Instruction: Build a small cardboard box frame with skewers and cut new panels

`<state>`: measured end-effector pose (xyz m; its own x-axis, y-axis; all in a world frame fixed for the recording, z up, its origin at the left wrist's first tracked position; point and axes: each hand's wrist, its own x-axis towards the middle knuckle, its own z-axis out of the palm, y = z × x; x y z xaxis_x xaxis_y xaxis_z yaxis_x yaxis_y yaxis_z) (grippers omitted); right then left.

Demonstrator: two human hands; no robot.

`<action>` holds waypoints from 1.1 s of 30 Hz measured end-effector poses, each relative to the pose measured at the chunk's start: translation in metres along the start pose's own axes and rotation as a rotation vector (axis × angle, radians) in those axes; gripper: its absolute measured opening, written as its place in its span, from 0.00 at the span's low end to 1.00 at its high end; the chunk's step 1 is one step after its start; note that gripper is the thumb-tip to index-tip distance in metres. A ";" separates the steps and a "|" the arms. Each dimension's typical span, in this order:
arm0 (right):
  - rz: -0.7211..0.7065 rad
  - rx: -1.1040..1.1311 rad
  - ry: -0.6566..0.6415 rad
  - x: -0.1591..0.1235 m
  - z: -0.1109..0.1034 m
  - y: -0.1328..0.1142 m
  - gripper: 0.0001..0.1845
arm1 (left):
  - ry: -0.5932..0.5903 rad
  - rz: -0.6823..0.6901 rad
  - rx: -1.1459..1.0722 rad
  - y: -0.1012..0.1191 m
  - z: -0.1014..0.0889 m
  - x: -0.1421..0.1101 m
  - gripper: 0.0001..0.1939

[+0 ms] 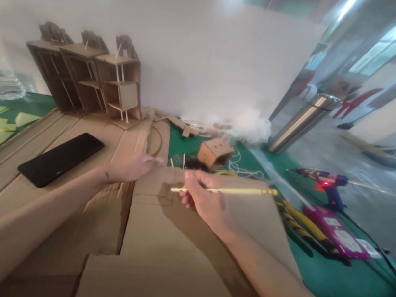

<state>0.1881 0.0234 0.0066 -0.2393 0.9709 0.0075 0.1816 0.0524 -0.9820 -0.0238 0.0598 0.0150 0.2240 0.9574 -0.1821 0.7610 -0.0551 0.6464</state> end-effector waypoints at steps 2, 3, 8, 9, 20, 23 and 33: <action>0.001 -0.006 -0.020 0.001 0.000 0.002 0.23 | 0.003 -0.001 -0.001 0.000 0.000 0.000 0.30; -0.001 0.005 -0.009 0.002 0.001 0.003 0.24 | 0.003 0.000 -0.003 -0.001 0.000 0.000 0.30; 0.002 0.036 0.007 0.004 0.002 0.007 0.24 | -0.001 0.003 -0.009 0.000 0.000 0.000 0.30; 0.010 0.028 -0.013 0.004 0.002 0.007 0.24 | -0.002 0.001 -0.010 0.000 0.000 -0.001 0.30; -0.034 0.056 0.035 0.005 0.001 0.006 0.26 | -0.021 -0.007 0.016 0.003 0.000 -0.001 0.30; -0.012 0.065 0.021 0.007 0.001 0.008 0.26 | -0.024 -0.018 0.032 0.003 0.000 -0.001 0.31; 0.003 0.126 0.016 0.009 0.002 0.009 0.27 | -0.026 0.004 0.043 0.002 0.000 -0.001 0.31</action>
<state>0.1857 0.0317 -0.0023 -0.2236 0.9747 0.0066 0.0608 0.0207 -0.9979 -0.0225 0.0589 0.0163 0.2428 0.9494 -0.1991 0.7852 -0.0718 0.6151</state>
